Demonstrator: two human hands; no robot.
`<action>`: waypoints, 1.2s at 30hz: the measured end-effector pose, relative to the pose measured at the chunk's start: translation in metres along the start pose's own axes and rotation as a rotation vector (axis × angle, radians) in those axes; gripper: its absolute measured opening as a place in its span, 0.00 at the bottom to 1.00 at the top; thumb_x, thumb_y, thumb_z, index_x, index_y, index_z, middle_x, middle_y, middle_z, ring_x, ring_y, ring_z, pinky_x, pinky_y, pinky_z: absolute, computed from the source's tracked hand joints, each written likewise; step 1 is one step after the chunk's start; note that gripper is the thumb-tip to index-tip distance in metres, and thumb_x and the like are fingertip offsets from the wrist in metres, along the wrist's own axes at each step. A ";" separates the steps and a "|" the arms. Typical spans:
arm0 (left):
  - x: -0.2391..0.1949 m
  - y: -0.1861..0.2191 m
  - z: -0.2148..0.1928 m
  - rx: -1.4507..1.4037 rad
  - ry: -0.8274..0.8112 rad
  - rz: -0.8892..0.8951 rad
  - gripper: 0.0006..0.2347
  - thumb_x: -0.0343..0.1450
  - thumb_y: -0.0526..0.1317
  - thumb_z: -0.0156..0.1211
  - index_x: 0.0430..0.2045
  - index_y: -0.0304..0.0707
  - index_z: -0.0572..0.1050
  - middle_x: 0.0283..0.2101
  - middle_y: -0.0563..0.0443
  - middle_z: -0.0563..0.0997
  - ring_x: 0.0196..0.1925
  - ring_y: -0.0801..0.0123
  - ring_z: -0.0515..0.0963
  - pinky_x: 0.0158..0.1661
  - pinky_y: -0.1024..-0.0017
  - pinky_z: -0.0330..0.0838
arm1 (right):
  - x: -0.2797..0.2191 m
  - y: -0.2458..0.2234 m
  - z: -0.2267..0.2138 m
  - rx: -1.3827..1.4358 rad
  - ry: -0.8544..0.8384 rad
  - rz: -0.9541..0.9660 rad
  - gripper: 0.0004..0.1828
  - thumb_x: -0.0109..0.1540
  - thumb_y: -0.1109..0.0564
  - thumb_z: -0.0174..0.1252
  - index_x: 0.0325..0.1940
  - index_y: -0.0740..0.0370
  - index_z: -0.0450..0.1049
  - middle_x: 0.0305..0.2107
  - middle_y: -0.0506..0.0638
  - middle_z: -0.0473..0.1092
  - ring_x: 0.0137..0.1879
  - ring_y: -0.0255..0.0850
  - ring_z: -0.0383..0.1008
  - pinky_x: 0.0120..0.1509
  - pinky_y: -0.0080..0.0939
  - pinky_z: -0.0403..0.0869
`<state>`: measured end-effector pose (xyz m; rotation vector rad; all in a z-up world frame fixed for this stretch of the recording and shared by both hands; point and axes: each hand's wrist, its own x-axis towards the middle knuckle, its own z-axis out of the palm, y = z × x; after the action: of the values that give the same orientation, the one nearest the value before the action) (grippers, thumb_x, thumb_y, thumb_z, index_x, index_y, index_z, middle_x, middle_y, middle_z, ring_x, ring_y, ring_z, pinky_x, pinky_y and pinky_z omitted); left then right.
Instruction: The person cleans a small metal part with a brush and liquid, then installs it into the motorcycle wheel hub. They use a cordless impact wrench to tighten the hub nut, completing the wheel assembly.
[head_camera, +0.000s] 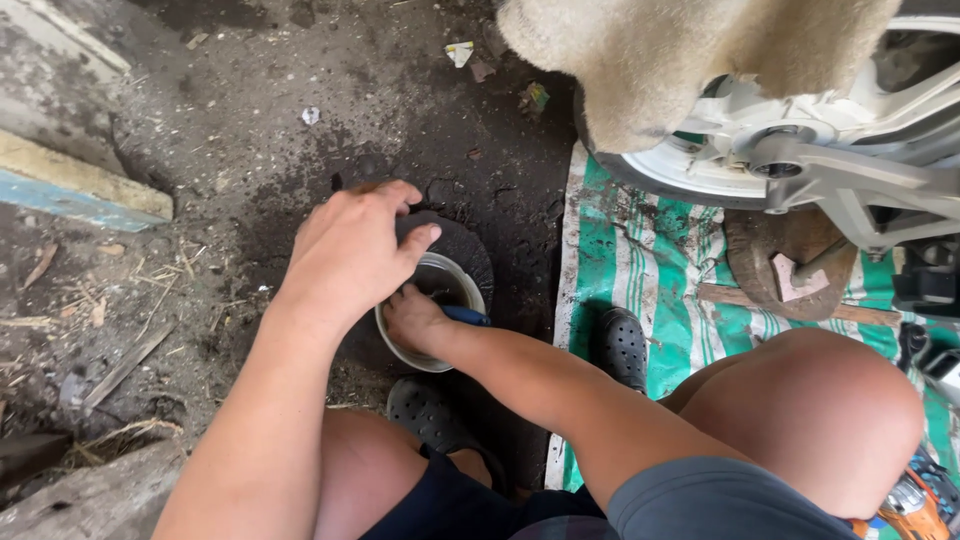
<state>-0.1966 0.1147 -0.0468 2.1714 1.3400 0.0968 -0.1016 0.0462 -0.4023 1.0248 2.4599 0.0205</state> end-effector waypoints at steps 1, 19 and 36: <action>-0.004 0.001 -0.001 0.001 0.002 -0.007 0.18 0.75 0.49 0.65 0.59 0.47 0.83 0.54 0.45 0.89 0.57 0.38 0.87 0.55 0.37 0.80 | -0.005 0.003 -0.015 -0.001 0.003 -0.006 0.17 0.71 0.55 0.50 0.53 0.51 0.86 0.53 0.51 0.76 0.56 0.55 0.73 0.58 0.66 0.66; -0.036 -0.024 -0.005 0.020 0.000 -0.049 0.19 0.75 0.49 0.65 0.59 0.46 0.83 0.53 0.43 0.89 0.56 0.37 0.87 0.54 0.36 0.80 | -0.006 0.013 -0.022 -0.022 -0.094 -0.015 0.16 0.71 0.59 0.54 0.60 0.55 0.83 0.58 0.52 0.74 0.57 0.53 0.74 0.64 0.69 0.64; -0.028 -0.025 -0.006 0.011 -0.089 0.013 0.18 0.75 0.46 0.64 0.59 0.43 0.82 0.55 0.43 0.89 0.59 0.40 0.86 0.56 0.40 0.80 | -0.020 0.029 -0.052 0.308 0.000 0.123 0.09 0.63 0.59 0.63 0.46 0.59 0.84 0.47 0.53 0.77 0.52 0.57 0.79 0.53 0.61 0.74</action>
<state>-0.2320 0.1023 -0.0477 2.1677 1.2792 -0.0021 -0.0921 0.0618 -0.3425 1.3021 2.4453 -0.3281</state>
